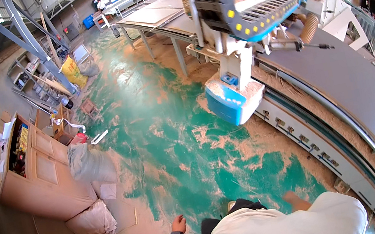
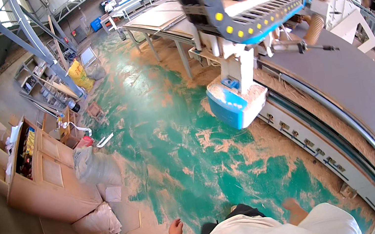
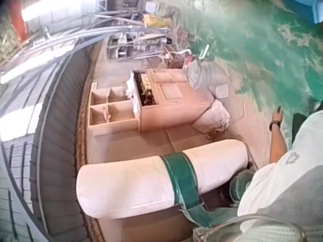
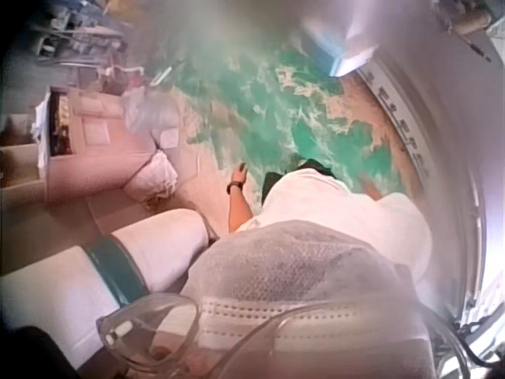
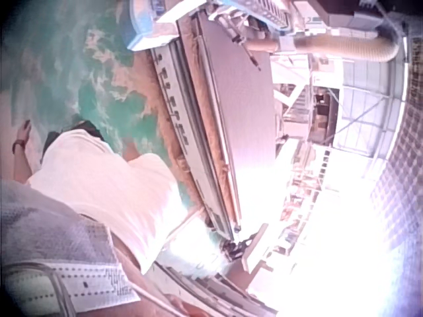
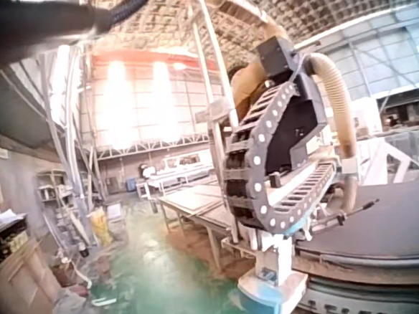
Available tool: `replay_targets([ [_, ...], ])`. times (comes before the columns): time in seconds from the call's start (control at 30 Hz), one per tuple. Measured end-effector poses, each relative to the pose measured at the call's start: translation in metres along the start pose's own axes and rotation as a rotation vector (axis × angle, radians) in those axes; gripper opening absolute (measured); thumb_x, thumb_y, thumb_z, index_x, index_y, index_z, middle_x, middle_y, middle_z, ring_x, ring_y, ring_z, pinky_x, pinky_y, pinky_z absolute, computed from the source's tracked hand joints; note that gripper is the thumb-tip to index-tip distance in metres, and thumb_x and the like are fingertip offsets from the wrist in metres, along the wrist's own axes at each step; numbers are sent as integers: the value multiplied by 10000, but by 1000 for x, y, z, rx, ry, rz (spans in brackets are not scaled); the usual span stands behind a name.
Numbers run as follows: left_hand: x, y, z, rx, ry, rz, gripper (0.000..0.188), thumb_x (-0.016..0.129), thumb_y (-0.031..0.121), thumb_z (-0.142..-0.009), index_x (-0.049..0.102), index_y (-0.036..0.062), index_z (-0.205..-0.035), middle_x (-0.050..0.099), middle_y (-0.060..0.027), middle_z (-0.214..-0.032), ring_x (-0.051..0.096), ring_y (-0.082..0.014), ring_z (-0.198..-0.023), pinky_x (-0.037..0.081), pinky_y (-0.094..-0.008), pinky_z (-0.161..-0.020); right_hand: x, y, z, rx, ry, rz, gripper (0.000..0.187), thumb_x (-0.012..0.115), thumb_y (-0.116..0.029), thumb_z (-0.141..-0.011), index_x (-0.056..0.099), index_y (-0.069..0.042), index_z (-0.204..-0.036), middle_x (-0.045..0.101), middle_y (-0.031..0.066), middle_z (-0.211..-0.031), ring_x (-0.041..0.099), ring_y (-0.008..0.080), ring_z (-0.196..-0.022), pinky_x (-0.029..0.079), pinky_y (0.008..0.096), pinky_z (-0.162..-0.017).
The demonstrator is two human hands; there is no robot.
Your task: The person sits on a chair and then stands to handle large wood panels in a workshop. They apply labels to the panels, use a yellow air hose to blow dust off the surface, and move the panels between a CNC machine and a workbench.
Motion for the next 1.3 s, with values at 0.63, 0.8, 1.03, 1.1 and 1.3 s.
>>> replay_targets([
  [0.63,-274,15,-525,159,-517,-1171,332,530,330,-846,684,81,-1005,677,-149,-1003,633,-323,-970,487,-426,-869,-327,-491,-361,-167,336,-391,431,583,-354,-807,634,-78,-1134,637,169,-1121,597,357,-1033,481,455,-867],
  [0.8,-376,193,-762,4,155,-87,339,592,192,-858,612,31,-1156,662,-145,-1064,627,-238,-960,487,-353,-853,-247,-429,-345,444,-140,-59,343,461,-300,-869,697,-155,-1071,665,128,-1105,636,298,-1021,487,454,-893],
  [1.03,-362,353,-964,152,-59,-23,299,594,130,-892,588,9,-1165,643,-111,-1065,599,-191,-953,477,-324,-859,-349,-541,-553,197,48,1,241,505,-232,-822,710,-107,-820,680,150,-889,663,310,-837,533,458,-680],
  [1.1,-357,356,-1005,140,-93,81,319,599,125,-888,574,-8,-1177,643,-122,-1062,598,-199,-958,473,-334,-873,-446,-616,-656,97,288,-246,306,522,-252,-798,677,-67,-986,667,186,-1012,642,362,-922,506,473,-773],
  [1.3,-365,347,-1122,-109,-261,-53,354,589,211,-870,588,-15,-1142,641,-140,-1053,592,-212,-947,488,-346,-824,-823,-887,-893,-351,394,-487,403,543,-291,-831,586,-92,-1179,635,163,-999,601,358,-929,476,467,-783],
])
Point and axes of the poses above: each hand's wrist, its own z-axis away from the middle knuckle, its own x-axis out of the palm, y = z × x, the point moved 5 cm from there along -z, towards the middle knuckle
